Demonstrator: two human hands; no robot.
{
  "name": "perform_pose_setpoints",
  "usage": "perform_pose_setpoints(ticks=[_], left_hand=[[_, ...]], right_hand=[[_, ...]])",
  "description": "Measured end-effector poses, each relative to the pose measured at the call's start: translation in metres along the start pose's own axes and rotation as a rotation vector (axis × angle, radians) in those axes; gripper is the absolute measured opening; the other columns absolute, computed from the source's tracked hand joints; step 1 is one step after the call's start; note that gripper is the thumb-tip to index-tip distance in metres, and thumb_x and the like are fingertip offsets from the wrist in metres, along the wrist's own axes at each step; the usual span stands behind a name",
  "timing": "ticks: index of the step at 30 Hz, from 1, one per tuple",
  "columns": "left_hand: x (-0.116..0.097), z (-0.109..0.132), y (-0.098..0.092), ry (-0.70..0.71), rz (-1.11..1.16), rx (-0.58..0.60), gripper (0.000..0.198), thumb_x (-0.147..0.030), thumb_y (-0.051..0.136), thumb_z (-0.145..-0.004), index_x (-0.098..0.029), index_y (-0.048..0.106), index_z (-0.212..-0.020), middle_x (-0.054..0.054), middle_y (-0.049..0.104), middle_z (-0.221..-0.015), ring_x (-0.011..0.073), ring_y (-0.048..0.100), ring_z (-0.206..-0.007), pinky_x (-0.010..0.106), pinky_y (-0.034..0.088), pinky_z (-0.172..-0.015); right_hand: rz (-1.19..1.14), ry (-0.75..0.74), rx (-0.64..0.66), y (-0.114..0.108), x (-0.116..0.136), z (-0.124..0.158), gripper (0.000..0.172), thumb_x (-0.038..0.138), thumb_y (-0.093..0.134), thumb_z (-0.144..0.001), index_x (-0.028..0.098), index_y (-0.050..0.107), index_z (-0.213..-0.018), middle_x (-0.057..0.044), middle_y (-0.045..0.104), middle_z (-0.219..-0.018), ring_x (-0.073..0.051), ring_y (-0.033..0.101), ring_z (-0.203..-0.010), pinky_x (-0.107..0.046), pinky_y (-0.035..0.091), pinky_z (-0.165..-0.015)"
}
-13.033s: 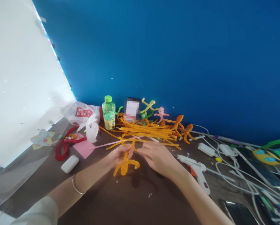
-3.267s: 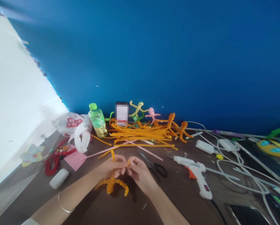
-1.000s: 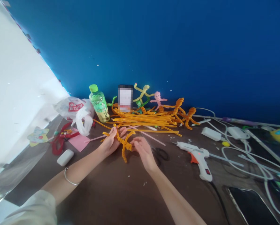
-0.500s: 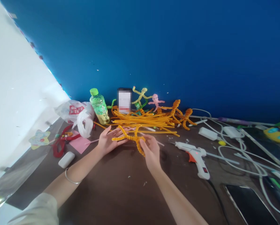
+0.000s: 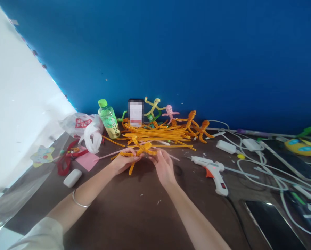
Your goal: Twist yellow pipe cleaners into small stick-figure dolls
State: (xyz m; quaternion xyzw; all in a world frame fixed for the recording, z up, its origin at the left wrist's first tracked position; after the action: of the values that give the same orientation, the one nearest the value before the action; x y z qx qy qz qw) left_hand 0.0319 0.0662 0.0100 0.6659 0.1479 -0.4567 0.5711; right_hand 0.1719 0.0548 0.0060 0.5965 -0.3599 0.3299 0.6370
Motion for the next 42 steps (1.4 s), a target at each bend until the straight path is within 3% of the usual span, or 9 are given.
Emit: perform_pose_setpoints(ticks=[3,7,13,15,21,26,32,37,42], left_hand=[[-0.007,-0.001,-0.007,0.118,-0.026,-0.080,0.014,-0.010,0.073,-0.056,-0.015,0.063,-0.064,0.006,0.068,-0.094,0.0199,0.055,-0.105,0.031,0.039,-0.093],[-0.020,0.003,-0.004,0.256,-0.301,-0.134,0.030,-0.010,0.068,-0.061,-0.018,0.067,-0.091,0.008,0.058,-0.116,0.0224,0.050,-0.112,0.036,0.034,-0.099],[-0.027,0.018,0.028,0.450,-0.799,0.119,0.044,-0.011,0.053,-0.070,-0.024,0.057,-0.112,0.006,0.035,-0.138,0.0248,0.026,-0.129,0.047,0.018,-0.106],[-0.022,0.020,0.029,0.455,-0.843,0.148,0.041,-0.013,0.051,-0.072,-0.023,0.056,-0.112,0.006,0.033,-0.139,0.0240,0.025,-0.130,0.045,0.018,-0.106],[-0.021,0.017,0.012,0.447,-0.745,-0.038,0.030,-0.023,0.051,-0.078,-0.022,0.055,-0.108,0.010,0.044,-0.130,0.0218,0.042,-0.119,0.041,0.029,-0.101],[-0.030,0.014,0.007,0.467,-0.812,-0.088,0.012,-0.025,0.057,-0.075,-0.022,0.066,-0.082,0.009,0.058,-0.114,0.0228,0.044,-0.117,0.043,0.020,-0.105],[-0.025,0.010,0.001,0.411,-0.782,-0.103,0.013,-0.028,0.059,-0.073,-0.023,0.070,-0.078,0.006,0.068,-0.091,0.0234,0.059,-0.092,0.042,0.035,-0.095],[-0.013,0.010,0.009,0.288,-0.769,-0.015,0.022,-0.032,0.056,-0.075,-0.019,0.070,-0.087,0.007,0.069,-0.088,0.0225,0.061,-0.082,0.035,0.046,-0.079],[-0.007,0.011,0.011,0.201,-0.758,-0.029,0.031,-0.035,0.056,-0.075,-0.018,0.066,-0.099,0.008,0.068,-0.095,0.0227,0.062,-0.086,0.034,0.046,-0.081]], right_hand=[[0.039,-0.006,-0.066,-0.007,0.000,0.000,0.019,0.036,0.066,-0.071,0.022,0.059,-0.081,-0.001,0.062,-0.081,-0.013,0.059,-0.071,-0.025,0.046,-0.063],[0.183,-0.021,0.009,0.001,0.000,0.004,0.020,0.038,0.062,-0.074,0.020,0.058,-0.080,0.000,0.058,-0.070,-0.011,0.054,-0.059,-0.022,0.040,-0.051],[0.146,-0.001,0.156,0.015,0.000,0.010,0.029,0.045,0.055,-0.077,0.021,0.056,-0.094,-0.004,0.061,-0.081,-0.015,0.056,-0.062,-0.028,0.043,-0.055],[0.144,0.001,0.131,0.013,0.001,0.009,0.029,0.040,0.060,-0.074,0.021,0.056,-0.096,-0.003,0.061,-0.080,-0.014,0.056,-0.061,-0.028,0.043,-0.055],[0.128,0.013,0.013,0.005,0.001,0.008,0.022,0.032,0.067,-0.070,0.021,0.057,-0.086,0.001,0.059,-0.072,-0.011,0.055,-0.057,-0.025,0.042,-0.054],[0.151,0.021,0.002,0.001,0.001,0.006,0.018,0.031,0.068,-0.068,0.021,0.058,-0.079,0.001,0.060,-0.074,-0.012,0.056,-0.062,-0.024,0.043,-0.056],[0.310,-0.129,0.098,0.017,0.037,0.006,0.046,0.029,0.070,-0.066,0.030,0.053,-0.110,-0.004,0.059,-0.110,-0.019,0.058,-0.091,-0.034,0.048,-0.076],[0.581,-0.210,0.160,0.036,0.074,0.010,0.020,0.032,0.069,-0.067,0.024,0.065,-0.084,-0.005,0.064,-0.097,-0.024,0.059,-0.091,-0.041,0.048,-0.082],[0.779,-0.310,0.012,0.021,0.121,0.003,0.031,0.039,0.072,-0.062,0.021,0.063,-0.085,-0.005,0.065,-0.084,-0.020,0.061,-0.076,-0.036,0.051,-0.071]])
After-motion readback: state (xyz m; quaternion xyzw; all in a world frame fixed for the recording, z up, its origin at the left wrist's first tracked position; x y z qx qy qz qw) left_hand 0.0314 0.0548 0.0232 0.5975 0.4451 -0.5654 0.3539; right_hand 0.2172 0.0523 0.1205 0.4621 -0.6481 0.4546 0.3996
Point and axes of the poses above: each hand's wrist, its own z-axis away from the middle knuckle, its own y-axis out of the palm, x = y × z, the point moved 8 cm from there along -z, towards the middle knuckle
